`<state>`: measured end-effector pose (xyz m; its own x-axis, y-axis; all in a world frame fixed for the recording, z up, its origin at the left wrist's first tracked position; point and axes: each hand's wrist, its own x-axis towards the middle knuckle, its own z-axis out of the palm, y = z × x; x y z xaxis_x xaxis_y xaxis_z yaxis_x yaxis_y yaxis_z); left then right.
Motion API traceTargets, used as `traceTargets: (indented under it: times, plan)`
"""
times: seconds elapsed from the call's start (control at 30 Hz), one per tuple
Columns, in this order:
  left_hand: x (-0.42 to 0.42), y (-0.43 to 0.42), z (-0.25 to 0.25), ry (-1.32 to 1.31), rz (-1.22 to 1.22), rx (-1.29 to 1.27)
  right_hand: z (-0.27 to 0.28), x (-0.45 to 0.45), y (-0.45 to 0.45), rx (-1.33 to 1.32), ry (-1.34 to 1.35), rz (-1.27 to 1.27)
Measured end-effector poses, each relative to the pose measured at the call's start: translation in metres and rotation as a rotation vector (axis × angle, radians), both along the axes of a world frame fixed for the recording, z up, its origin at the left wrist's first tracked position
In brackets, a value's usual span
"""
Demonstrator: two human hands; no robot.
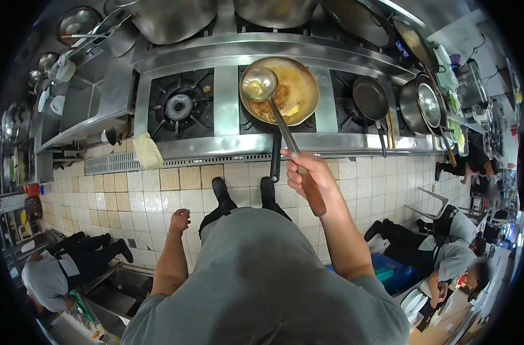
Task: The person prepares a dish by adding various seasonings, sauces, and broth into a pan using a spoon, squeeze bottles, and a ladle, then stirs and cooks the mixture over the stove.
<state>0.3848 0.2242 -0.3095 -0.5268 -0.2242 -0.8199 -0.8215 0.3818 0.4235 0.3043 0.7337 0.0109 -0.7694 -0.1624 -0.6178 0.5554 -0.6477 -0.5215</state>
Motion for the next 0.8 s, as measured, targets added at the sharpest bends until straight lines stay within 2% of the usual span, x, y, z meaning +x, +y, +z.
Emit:
traceTargets:
  times: [0.13, 0.33, 0.7, 0.8]
  plan:
    - [-0.018, 0.002, -0.007, 0.009, -0.046, -0.008, 0.006, 0.028, 0.011, -0.184, 0.009, -0.042]
    - [-0.059, 0.018, -0.005, 0.040, -0.124, -0.008, 0.022, 0.078, 0.031, -0.289, 0.101, -0.055]
    - [-0.115, 0.092, -0.022, 0.015, -0.458, 0.034, 0.046, 0.168, 0.053, -0.266, 0.151, -0.203]
    - [-0.129, 0.120, -0.044, -0.007, -0.571, 0.046, 0.047, 0.189, 0.054, -0.261, 0.180, -0.241]
